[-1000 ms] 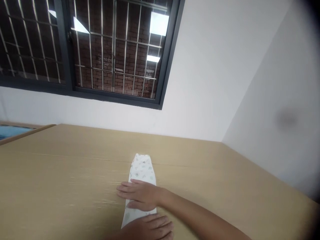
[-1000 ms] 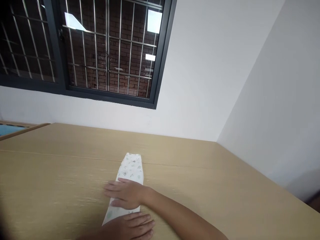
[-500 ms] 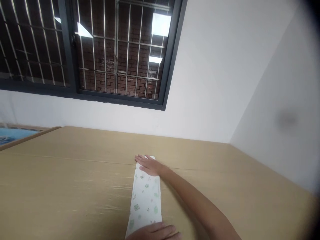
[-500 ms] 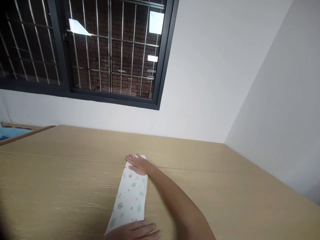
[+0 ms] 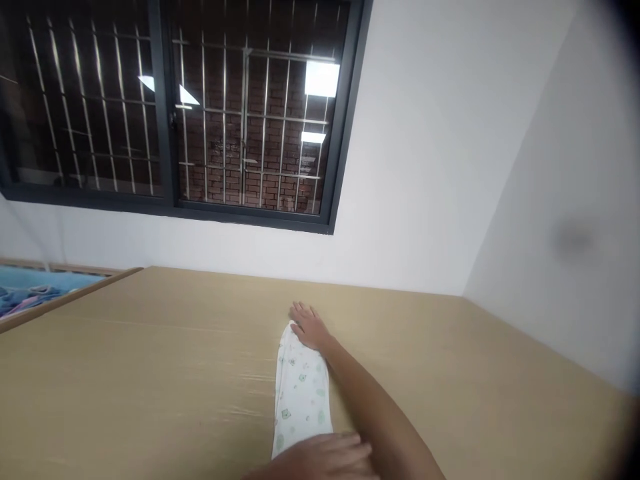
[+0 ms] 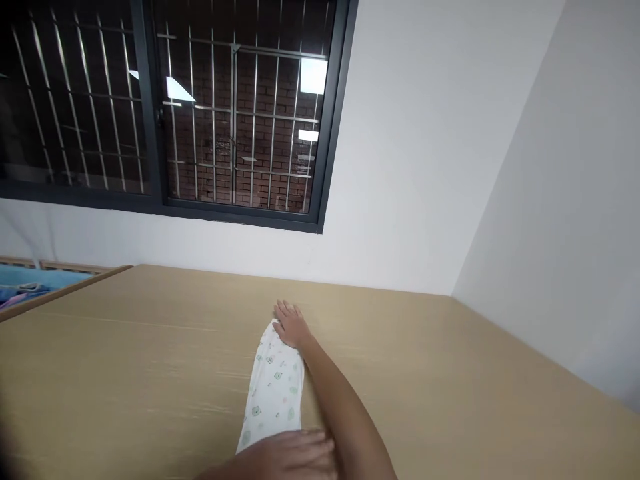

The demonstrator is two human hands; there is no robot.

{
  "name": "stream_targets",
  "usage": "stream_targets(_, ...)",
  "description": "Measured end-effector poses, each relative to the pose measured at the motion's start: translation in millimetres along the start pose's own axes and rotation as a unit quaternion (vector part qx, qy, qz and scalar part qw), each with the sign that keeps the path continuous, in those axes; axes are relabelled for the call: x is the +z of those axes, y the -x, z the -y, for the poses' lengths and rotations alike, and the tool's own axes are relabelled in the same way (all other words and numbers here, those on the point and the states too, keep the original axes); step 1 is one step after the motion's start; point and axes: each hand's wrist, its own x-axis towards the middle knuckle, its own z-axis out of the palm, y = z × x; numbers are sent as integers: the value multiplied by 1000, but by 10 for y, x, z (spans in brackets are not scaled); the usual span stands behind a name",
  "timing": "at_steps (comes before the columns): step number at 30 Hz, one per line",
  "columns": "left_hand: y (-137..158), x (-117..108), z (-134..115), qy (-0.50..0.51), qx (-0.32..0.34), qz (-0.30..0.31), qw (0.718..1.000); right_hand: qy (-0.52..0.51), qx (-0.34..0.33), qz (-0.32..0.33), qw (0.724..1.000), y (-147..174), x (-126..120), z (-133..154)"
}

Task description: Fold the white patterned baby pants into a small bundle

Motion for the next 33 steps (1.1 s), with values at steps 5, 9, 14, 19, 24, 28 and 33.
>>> stream_targets(5, 66, -303, -11, 64, -107, 46, 991, -45, -14, -120, 992, 556, -195, 267)
stream_targets(9, 187, -519, -23, 43, -163, 138, 976, -115, -25, -159, 980, 1132, -420, 463)
stream_targets(14, 217, -617, -117, 24, -189, 174, 966, -204, -7, -144, 968, 1726, -597, 704)
stream_targets(19, 207, -621, -169, -5, -235, 128, 964, -286, -49, -65, 955, 2094, -651, 863)
stream_targets(24, 207, -738, -126, 24, -266, 62, 962, -230, -112, -34, 966, 2195, -569, 1002)
stream_targets(28, 230, -852, -102, 56, -257, 78, 962, -167, -81, -62, 981, 2156, -443, 1069)
stream_targets(33, 345, -976, 6, 58, -276, 114, 953, -151, -109, -81, 979, 2149, -391, 1032)
